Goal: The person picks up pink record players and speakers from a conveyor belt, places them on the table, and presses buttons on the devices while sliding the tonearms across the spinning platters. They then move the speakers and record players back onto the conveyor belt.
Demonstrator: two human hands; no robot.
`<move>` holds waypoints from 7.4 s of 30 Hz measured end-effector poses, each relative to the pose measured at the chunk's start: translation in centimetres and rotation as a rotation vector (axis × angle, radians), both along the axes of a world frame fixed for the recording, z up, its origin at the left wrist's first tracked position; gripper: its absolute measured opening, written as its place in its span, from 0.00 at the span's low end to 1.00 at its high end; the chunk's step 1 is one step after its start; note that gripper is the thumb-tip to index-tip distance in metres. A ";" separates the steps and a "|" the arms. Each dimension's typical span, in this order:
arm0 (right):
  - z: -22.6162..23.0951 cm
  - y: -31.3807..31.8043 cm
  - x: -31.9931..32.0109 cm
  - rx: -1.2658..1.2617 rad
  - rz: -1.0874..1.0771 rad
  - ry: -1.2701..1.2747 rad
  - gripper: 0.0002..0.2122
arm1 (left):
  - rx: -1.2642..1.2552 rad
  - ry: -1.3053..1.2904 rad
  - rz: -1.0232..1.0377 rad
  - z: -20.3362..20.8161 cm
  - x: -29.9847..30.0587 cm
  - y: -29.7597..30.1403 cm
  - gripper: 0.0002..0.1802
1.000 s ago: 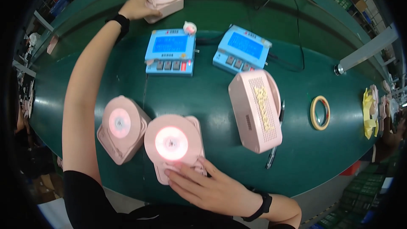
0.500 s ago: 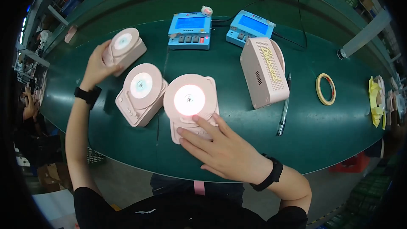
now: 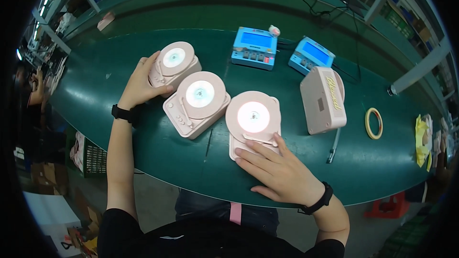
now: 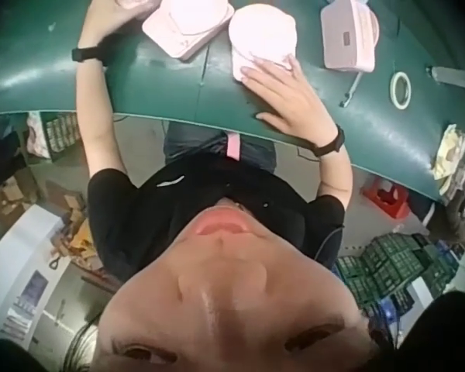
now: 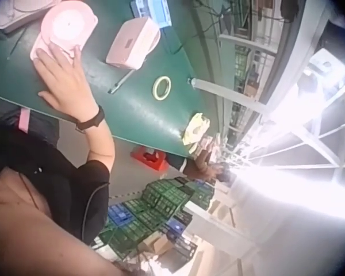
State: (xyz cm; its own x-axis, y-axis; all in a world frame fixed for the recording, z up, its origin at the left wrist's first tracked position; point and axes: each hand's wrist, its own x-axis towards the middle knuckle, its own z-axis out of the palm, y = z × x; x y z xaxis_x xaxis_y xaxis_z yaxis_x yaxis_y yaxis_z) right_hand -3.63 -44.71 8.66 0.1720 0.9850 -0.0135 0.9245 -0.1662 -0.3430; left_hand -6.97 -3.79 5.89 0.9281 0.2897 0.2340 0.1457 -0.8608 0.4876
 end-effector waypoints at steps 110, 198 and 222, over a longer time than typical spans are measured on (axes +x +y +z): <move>-0.9 -0.3 2.4 0.171 -0.144 0.193 0.30 | -0.428 0.039 -0.038 -1.4 -0.4 2.9 0.41; 5.2 8.2 -4.4 0.489 -0.016 -0.036 0.20 | -0.990 -0.172 -0.291 3.7 -14.1 -10.0 0.46; 4.5 2.1 2.2 0.441 -0.539 -0.337 0.19 | 0.865 -0.405 0.902 -4.4 -21.4 12.5 0.25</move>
